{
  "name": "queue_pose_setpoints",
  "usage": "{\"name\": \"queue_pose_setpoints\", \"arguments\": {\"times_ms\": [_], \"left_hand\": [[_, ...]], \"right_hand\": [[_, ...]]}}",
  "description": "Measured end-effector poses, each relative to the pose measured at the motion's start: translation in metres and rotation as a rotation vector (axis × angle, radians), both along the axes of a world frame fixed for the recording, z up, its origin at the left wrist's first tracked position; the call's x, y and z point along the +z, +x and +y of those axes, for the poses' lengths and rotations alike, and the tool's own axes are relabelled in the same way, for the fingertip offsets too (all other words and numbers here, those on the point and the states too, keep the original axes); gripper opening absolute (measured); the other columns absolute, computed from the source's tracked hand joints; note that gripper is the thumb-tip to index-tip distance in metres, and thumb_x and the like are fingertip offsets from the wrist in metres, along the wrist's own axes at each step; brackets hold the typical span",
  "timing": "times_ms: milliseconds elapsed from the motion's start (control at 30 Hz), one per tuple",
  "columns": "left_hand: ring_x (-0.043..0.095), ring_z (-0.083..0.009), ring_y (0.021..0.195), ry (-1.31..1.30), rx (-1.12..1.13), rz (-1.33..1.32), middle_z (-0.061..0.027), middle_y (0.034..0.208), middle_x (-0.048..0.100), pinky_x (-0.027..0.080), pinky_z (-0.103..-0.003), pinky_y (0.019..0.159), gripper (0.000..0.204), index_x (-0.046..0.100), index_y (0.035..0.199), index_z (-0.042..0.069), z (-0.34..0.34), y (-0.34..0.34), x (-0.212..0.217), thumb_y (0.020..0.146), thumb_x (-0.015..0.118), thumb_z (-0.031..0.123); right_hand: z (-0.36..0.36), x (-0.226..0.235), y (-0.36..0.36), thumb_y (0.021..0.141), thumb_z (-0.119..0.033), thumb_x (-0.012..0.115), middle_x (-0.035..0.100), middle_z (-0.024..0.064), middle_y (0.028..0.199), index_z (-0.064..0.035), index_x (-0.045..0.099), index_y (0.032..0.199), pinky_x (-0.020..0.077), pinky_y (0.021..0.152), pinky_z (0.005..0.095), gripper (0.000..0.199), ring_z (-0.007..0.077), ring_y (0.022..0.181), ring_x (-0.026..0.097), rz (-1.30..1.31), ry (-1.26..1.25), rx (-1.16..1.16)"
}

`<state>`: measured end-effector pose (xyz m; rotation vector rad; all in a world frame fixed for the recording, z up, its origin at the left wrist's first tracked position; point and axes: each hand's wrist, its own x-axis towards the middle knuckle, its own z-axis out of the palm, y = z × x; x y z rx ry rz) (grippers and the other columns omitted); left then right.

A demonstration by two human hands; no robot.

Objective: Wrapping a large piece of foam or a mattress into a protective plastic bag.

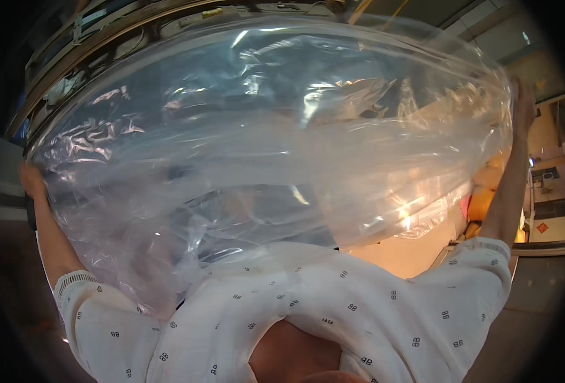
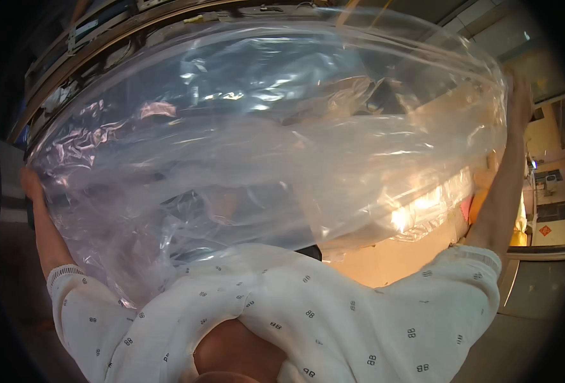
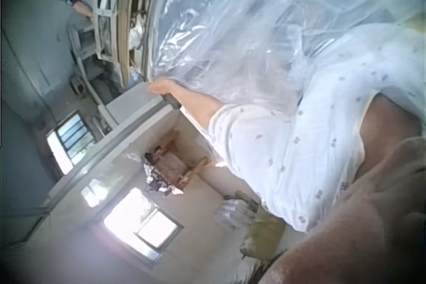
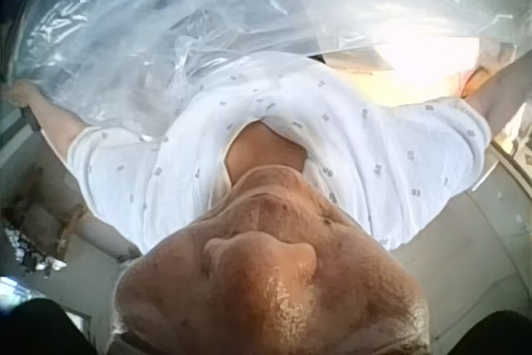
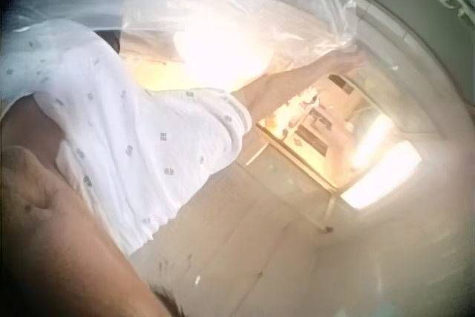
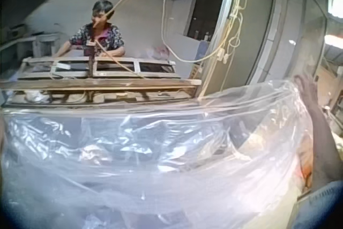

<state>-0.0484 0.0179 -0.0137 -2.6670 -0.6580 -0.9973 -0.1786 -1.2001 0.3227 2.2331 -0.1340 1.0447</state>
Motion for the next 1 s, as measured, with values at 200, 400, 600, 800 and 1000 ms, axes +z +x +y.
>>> {"name": "queue_pose_setpoints", "arguments": {"times_ms": [200,400,600,800,1000], "left_hand": [[0.051,-0.0431,0.098,-0.374,0.033,-0.023,-0.0243,0.106,0.053,0.042,-0.048,0.079,0.033,0.047,0.106,0.002,-0.06,0.014,-0.019,0.09,0.034,0.028],[0.05,-0.0422,0.099,-0.25,-0.062,0.073,-0.0254,0.107,0.053,0.039,-0.046,0.082,0.034,0.045,0.108,-0.001,-0.031,-0.048,0.0,0.091,0.034,0.027],[0.053,-0.0385,0.099,-0.193,0.2,0.05,-0.0211,0.109,0.055,0.041,-0.044,0.081,0.036,0.048,0.111,0.001,-0.045,-0.049,0.012,0.091,0.032,0.027],[0.054,-0.0375,0.099,-0.349,0.268,0.051,-0.0179,0.109,0.056,0.042,-0.045,0.08,0.037,0.049,0.112,0.004,-0.094,-0.052,0.033,0.092,0.032,0.031],[0.055,-0.0366,0.097,-0.264,0.158,-0.03,-0.0198,0.107,0.057,0.043,-0.043,0.081,0.04,0.049,0.111,0.0,-0.084,-0.062,0.034,0.093,0.034,0.033]], "right_hand": [[0.179,-0.174,-0.009,0.085,-0.019,0.051,0.053,0.0095,0.115,-0.0119,0.055,0.115,0.0345,0.095,0.0361,0.03,0.0202,0.107,0.049,-0.031,0.964,1.022],[0.163,-0.261,0.074,0.077,-0.023,0.064,0.044,0.014,0.126,-0.0084,0.047,0.121,0.0363,0.094,0.0404,0.049,0.0289,0.119,0.039,0.453,0.791,0.526],[0.219,-0.258,0.12,0.075,-0.032,0.067,0.047,0.0111,0.115,-0.0082,0.052,0.116,0.0394,0.081,0.035,0.049,0.0302,0.104,0.044,0.185,0.678,0.4],[0.205,-0.232,0.174,0.078,-0.036,0.063,0.049,-0.0014,0.083,-0.0088,0.058,0.095,0.0374,0.065,0.0249,0.032,0.0132,0.075,0.046,0.768,0.817,0.48],[0.238,-0.231,0.212,0.083,-0.024,0.06,0.05,-0.0067,0.07,-0.006,0.058,0.08,0.0369,0.062,0.0186,0.018,0.0032,0.067,0.044,0.988,1.618,0.532]]}}
